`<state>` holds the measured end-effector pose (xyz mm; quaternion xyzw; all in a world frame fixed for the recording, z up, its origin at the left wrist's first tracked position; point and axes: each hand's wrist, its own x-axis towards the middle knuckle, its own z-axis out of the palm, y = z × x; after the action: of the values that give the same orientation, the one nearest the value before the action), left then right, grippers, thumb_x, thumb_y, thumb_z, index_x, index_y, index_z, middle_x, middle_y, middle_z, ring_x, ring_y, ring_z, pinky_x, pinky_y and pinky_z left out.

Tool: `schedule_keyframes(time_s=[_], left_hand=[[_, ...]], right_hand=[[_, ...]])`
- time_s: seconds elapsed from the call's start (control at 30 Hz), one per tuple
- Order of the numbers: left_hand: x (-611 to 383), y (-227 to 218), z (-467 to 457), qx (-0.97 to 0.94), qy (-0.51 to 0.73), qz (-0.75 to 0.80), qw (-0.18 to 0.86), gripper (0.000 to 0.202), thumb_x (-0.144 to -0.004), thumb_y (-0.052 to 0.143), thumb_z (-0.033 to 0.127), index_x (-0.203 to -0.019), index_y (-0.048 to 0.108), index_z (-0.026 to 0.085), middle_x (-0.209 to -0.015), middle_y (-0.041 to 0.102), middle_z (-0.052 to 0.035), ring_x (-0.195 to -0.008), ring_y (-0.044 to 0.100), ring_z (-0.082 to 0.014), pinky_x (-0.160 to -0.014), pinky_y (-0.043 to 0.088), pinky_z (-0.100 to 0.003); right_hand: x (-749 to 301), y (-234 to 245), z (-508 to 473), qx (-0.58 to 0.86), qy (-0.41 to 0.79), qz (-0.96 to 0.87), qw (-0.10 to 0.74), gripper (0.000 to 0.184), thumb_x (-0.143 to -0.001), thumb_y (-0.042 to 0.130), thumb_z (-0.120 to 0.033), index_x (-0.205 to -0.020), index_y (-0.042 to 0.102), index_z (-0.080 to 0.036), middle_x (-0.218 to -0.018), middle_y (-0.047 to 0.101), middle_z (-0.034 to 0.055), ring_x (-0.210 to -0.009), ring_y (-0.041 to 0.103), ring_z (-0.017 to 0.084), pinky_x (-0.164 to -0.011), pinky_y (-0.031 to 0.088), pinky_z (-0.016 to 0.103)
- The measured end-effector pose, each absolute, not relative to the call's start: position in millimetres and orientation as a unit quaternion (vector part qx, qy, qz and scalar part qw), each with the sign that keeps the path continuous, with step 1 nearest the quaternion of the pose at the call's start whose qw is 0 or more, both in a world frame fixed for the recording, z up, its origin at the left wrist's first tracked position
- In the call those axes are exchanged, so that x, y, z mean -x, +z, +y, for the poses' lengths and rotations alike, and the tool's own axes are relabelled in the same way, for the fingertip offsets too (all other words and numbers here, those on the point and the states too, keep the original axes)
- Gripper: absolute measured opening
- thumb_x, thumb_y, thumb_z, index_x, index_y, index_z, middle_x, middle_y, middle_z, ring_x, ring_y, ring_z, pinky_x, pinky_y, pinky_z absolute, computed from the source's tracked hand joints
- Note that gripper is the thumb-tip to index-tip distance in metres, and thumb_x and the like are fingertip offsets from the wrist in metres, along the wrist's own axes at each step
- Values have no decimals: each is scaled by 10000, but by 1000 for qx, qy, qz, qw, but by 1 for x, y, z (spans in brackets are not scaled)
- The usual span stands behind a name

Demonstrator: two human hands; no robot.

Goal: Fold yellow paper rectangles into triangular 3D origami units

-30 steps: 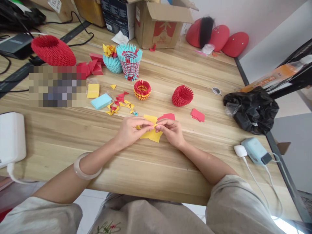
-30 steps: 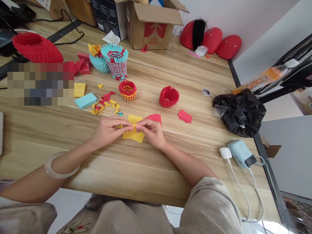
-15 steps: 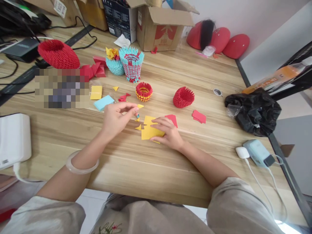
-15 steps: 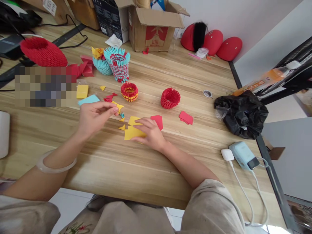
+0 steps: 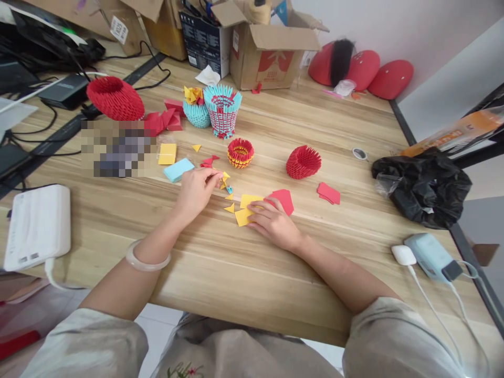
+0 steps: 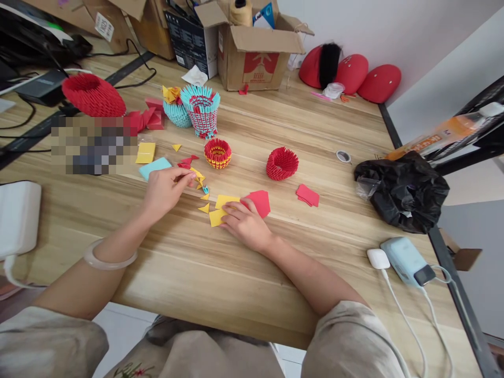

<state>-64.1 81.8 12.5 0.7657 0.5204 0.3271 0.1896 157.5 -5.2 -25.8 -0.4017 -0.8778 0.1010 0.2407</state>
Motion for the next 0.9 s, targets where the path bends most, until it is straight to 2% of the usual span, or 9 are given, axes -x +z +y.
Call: schedule_keyframes(time_s=[0.1,0.2,0.3,0.43,0.5,0.57,0.63,0.77,0.9], left_hand=[[65,9,83,-774,317,516,185,270,-852,519,342,-810,722,169,-691,709,-47,-651,629,-191,-668,448,-272],[67,2,86,-789,295,513,164,239,-846,528,298,-826,726,165,-783,727,-71,-732,651,-212,-735,467,-296],[70,-5,90,-806,270,507,143,200,-814,551,218,-880,727,148,-918,720,-106,-859,655,-240,-833,473,-335],[64,-2,81,-787,339,499,127,227,-804,575,235,-966,710,152,-1134,650,-118,-1044,605,-247,-954,439,-360],[55,6,67,-765,383,489,169,206,-822,576,285,-902,717,158,-1045,682,-93,-979,622,-220,-928,456,-332],[43,13,50,-743,362,477,298,218,-812,603,351,-811,715,164,-831,711,-51,-762,643,-180,-743,509,-274],[33,16,34,-722,317,440,429,224,-762,660,376,-752,696,156,-724,693,-26,-652,620,-157,-621,498,-243],[23,11,22,-693,312,430,487,290,-742,673,377,-585,605,143,-575,601,4,-550,551,-123,-515,437,-218],[23,4,25,-631,375,449,509,214,-725,692,333,-811,646,143,-710,678,-29,-645,630,-155,-604,511,-246]], right_hand=[[-158,-26,-5,402,112,-868,269,223,-922,462,-226,-868,675,-186,-1058,709,114,-1083,609,244,-968,404,516],[-159,-25,-7,402,111,-837,354,188,-908,470,-202,-873,655,-200,-1003,718,97,-1009,634,222,-907,452,459],[-157,-23,-12,434,117,-761,467,137,-889,491,-212,-840,619,-205,-805,704,65,-776,645,181,-719,496,356],[-149,-21,-17,511,281,-603,544,165,-894,488,-352,-838,542,-207,-562,548,-27,-454,472,96,-433,369,231],[-144,-20,-17,507,380,-544,551,232,-872,505,-442,-850,509,-210,-541,518,-48,-426,450,85,-408,347,215],[-141,-19,-17,497,441,-504,552,281,-845,527,-491,-842,487,-213,-547,528,-49,-452,494,93,-426,381,213],[-140,-18,-17,494,467,-487,549,300,-829,543,-507,-820,481,-214,-549,534,-48,-480,524,101,-446,410,217],[-140,-17,-18,501,466,-494,537,310,-816,567,-500,-753,509,-203,-534,525,-47,-475,496,84,-451,403,209],[-141,-14,-17,478,488,-501,531,297,-771,640,-460,-710,564,-179,-586,591,-18,-536,548,85,-512,450,212]])
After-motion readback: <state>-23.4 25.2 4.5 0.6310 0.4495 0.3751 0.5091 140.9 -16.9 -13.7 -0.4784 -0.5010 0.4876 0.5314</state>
